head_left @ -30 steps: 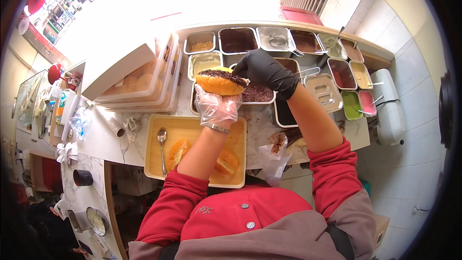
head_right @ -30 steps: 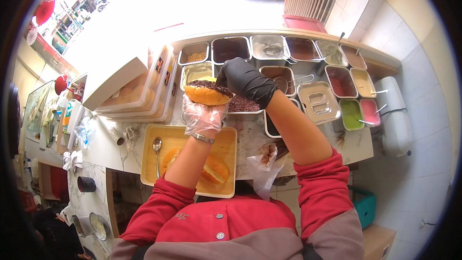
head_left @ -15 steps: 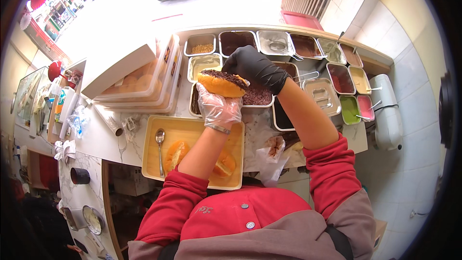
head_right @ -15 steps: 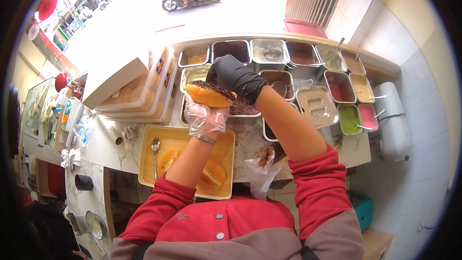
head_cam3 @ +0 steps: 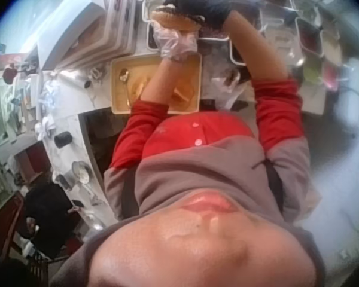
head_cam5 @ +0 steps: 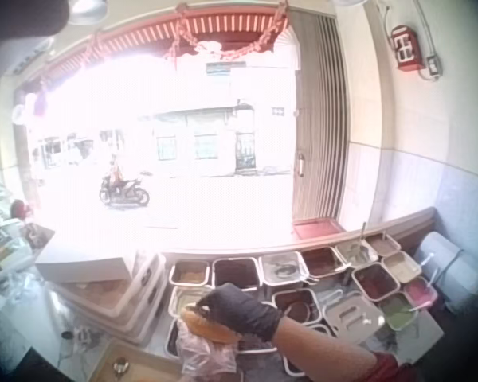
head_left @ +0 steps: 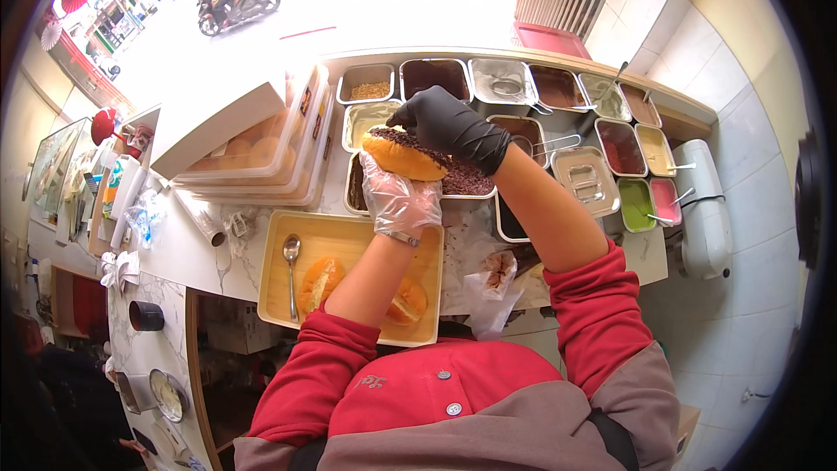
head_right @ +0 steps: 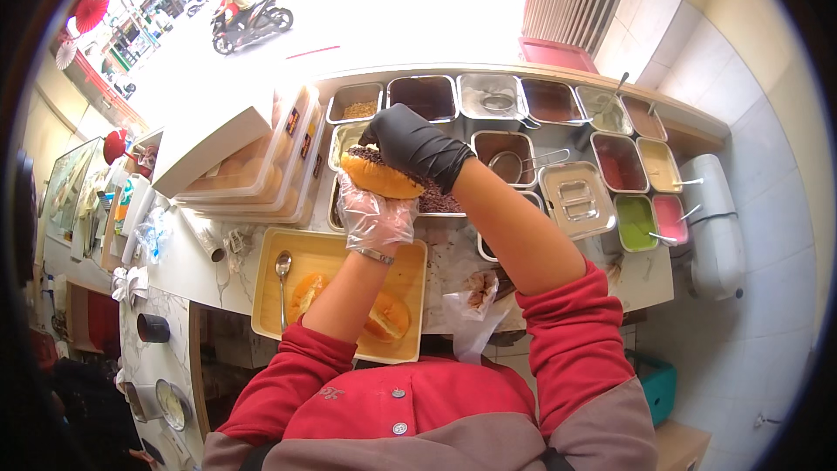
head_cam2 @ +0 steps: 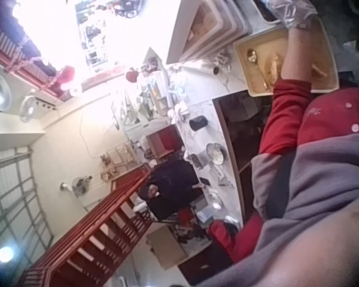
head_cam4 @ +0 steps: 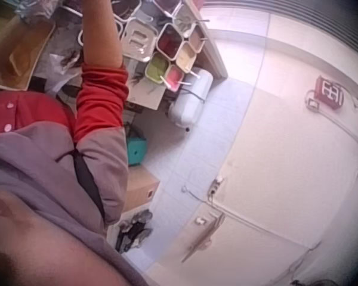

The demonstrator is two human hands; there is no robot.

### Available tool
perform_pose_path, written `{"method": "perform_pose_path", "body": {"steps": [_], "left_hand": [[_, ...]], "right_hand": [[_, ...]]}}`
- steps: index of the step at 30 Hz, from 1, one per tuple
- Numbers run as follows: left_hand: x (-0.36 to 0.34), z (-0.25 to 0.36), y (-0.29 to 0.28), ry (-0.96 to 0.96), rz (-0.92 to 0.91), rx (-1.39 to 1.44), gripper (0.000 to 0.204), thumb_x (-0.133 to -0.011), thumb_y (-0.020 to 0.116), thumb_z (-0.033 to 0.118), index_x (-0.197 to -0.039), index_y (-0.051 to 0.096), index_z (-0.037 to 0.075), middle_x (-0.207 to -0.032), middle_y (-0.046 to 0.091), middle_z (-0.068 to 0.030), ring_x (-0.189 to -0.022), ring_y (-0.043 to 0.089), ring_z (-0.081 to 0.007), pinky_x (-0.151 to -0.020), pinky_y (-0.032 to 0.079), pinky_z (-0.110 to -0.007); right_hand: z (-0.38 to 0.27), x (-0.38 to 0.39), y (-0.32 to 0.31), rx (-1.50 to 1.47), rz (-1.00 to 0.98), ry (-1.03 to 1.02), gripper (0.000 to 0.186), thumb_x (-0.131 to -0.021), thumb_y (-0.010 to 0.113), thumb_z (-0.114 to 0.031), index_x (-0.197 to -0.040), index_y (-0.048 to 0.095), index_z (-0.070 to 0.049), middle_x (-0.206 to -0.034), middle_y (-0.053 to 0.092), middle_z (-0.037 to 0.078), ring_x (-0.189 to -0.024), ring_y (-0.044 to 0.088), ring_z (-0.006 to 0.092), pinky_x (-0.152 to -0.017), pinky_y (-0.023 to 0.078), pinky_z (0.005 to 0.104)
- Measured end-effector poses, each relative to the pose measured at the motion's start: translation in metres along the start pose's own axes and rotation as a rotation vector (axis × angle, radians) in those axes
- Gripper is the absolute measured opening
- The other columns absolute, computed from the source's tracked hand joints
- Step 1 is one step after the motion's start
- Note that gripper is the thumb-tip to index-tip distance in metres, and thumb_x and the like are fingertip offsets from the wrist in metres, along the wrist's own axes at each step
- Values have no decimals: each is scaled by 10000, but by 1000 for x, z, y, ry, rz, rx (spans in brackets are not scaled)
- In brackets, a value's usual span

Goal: The person prepares two bread rolls by hand and using a spoon; they apply dark chocolate sprinkles to one roll and spread a white creamy filling followed by grated cheese onto the second roll before closing it.

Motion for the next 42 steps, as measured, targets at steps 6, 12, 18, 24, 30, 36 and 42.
{"method": "perform_pose_path", "body": {"steps": [6,12,18,24,30,36,42], "left_hand": [[-5,2,-3,-9,-23,43,478,-957,347,533,-1196,522,157,-1151,590,-58,-1069,577,-253,-920,480,-482],[-12,0,-9,-45,-55,70,455,-960,360,504,-1195,528,154,-1149,599,-69,-1066,584,-251,-926,482,-476],[-1,1,6,-55,-172,138,528,-960,306,544,-1304,467,178,-1286,525,-83,-1183,509,-282,-977,446,-461],[3,-2,1,-35,-73,36,528,-963,296,544,-1311,461,184,-1300,516,-91,-1203,494,-285,-993,428,-469],[1,0,6,-42,-140,114,485,-970,321,498,-1266,495,155,-1260,543,-91,-1167,520,-274,-986,433,-455],[8,-1,13,-120,-132,80,490,-933,441,459,-1287,455,120,-1262,529,-104,-1183,507,-274,-1010,406,-462],[3,1,6,-116,-50,-2,424,-911,516,337,-1259,460,101,-1217,547,-102,-1147,534,-259,-986,434,-448]], "right_hand": [[0,11,-3,-129,122,-44,197,-784,686,-88,-977,701,-50,-875,682,157,-748,675,261,-724,527,301],[0,27,-11,-219,219,-32,202,-820,675,-138,-1001,691,-50,-904,690,139,-838,675,261,-773,521,304],[-20,63,6,225,252,-226,390,-908,532,-347,-1263,551,-185,-1315,501,135,-1264,413,312,-1067,255,511],[-13,68,24,487,115,-231,505,-938,398,-490,-1405,381,-298,-1497,299,69,-1410,170,343,-1115,-27,581],[-9,67,19,459,127,-138,494,-953,372,-480,-1411,375,-297,-1508,278,77,-1415,153,342,-1115,-10,572],[21,68,18,-141,119,12,549,-952,367,-489,-1428,363,-215,-1523,240,94,-1413,119,382,-1111,45,561],[21,70,25,-31,24,26,583,-949,365,-506,-1426,358,-172,-1518,246,106,-1408,112,397,-1111,70,554]]}}
Point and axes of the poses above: each hand's wrist, its own x-axis away from the middle knuckle, its own y-axis out of the palm, z = x × y, the point moved 5 cm from there along -x, towards the middle knuckle
